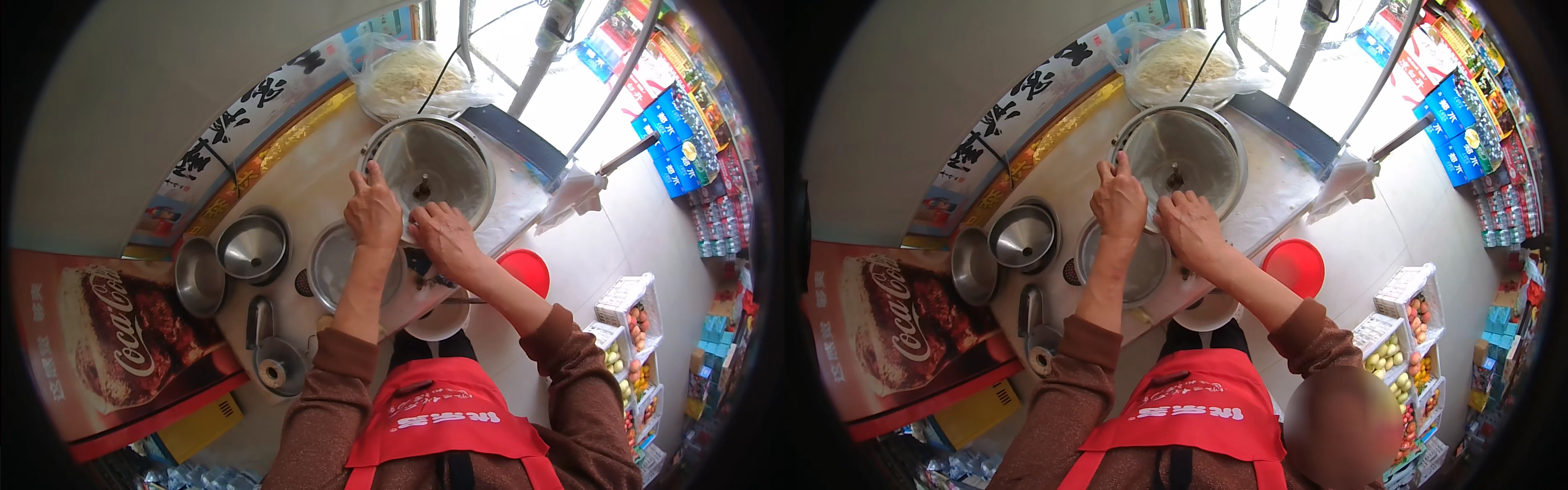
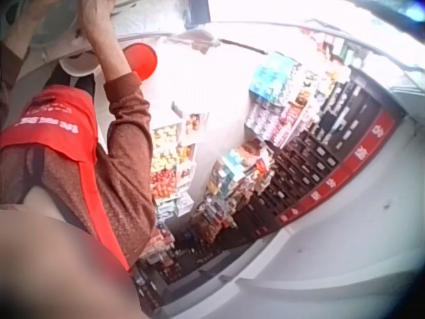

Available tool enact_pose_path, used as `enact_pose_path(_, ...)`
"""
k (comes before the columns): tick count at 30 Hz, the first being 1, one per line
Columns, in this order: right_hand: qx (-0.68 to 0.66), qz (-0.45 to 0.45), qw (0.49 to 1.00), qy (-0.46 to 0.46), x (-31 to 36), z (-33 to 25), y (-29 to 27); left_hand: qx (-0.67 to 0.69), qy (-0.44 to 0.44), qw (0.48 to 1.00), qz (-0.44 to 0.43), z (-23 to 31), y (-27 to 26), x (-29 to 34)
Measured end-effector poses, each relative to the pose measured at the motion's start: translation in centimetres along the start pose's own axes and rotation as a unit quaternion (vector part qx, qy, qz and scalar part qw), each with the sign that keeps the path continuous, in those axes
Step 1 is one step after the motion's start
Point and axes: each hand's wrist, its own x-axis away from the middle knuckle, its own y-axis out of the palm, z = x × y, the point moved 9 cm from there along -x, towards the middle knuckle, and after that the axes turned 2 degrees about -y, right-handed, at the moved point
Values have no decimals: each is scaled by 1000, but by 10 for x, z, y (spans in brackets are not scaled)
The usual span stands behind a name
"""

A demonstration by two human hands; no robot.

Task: The person assembles a food processor by placing a mesh filter into the hopper, inserting a wooden pusher, and securing the lid. They then use a ladle to pour liquid into the machine and adjust the components.

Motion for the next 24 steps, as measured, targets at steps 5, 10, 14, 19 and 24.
enact_pose_path(5, -68, -80, 994, -13, -19, 17, 19, -13, 14, 1000, -17, 3, -5, -4)
enact_pose_path(10, -59, -157, 985, -38, -29, 22, 26, -125, 21, 988, -83, 10, 3, -4)
enact_pose_path(14, -82, -206, 975, -22, -36, 22, 37, -97, 57, 992, -56, 8, -4, -6)
enact_pose_path(19, -117, -230, 966, -16, -40, 25, 45, -117, 99, 988, -13, 10, -12, -2)
enact_pose_path(24, -154, -242, 958, -17, -43, 28, 47, -69, 118, 987, 87, 13, -40, 19)
